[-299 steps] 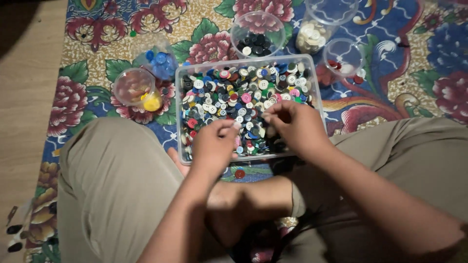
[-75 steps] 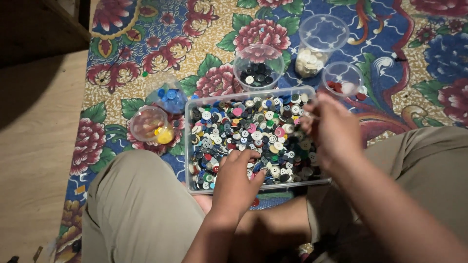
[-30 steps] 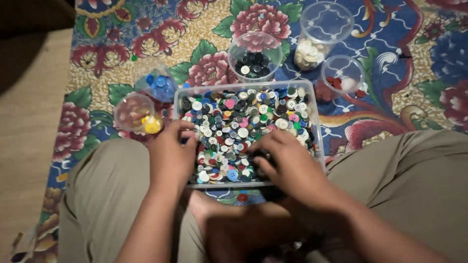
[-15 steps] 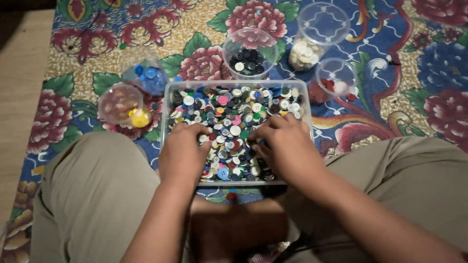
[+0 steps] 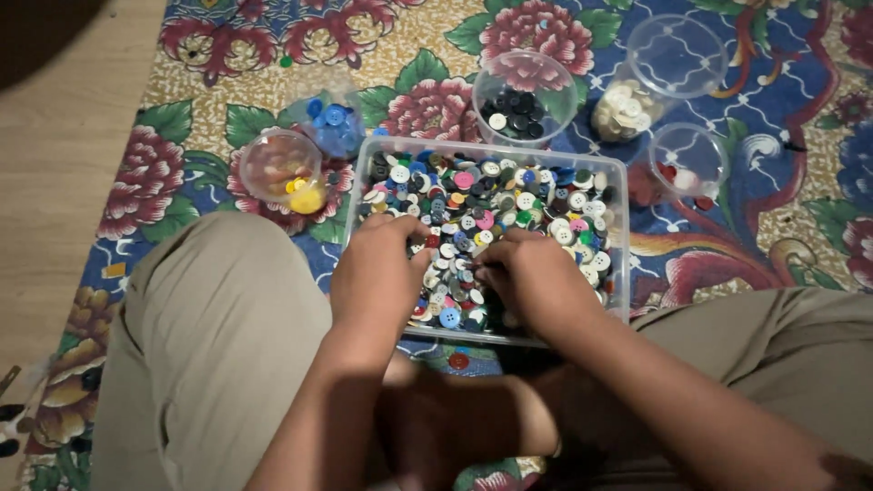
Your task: Sorting a large variety of buttons by picking them from a central bin and placing them into smaller sorting cups.
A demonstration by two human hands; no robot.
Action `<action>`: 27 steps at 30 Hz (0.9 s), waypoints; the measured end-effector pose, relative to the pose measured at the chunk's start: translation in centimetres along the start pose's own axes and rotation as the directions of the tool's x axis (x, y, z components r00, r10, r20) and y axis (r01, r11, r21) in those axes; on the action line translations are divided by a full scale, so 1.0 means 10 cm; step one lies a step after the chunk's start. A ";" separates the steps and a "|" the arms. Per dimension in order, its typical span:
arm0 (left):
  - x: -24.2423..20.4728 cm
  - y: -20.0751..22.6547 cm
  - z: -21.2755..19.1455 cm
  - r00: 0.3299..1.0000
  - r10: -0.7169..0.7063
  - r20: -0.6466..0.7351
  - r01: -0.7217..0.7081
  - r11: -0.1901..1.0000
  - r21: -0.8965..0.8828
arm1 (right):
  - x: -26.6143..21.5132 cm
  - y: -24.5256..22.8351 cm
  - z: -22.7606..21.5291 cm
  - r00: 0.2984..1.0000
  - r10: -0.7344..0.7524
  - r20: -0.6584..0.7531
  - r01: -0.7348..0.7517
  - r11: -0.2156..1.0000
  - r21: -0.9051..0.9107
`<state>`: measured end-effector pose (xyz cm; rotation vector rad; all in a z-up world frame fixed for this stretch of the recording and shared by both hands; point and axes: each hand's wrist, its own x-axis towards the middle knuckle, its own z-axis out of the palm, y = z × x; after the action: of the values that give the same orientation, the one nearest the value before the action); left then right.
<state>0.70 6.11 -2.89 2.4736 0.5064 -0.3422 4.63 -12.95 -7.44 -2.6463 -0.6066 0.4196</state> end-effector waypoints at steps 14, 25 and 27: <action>-0.18 0.21 0.19 0.997 0.049 0.055 -0.049 0.999 0.000 | -0.36 -0.08 -0.19 0.858 0.513 0.030 -0.432 0.688 0.584; -0.29 0.15 0.21 0.989 0.145 0.010 -0.144 0.987 -0.074 | -0.48 0.01 -0.30 0.851 0.517 0.091 -0.464 0.660 0.591; -0.33 0.27 0.17 0.991 0.115 0.066 -0.108 0.988 -0.107 | -0.49 0.08 -0.27 0.862 0.501 0.082 -0.455 0.692 0.560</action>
<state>-1.31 2.17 -1.74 2.3686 0.3456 -0.3499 1.66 -16.70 -4.44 -2.1798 0.2456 0.5388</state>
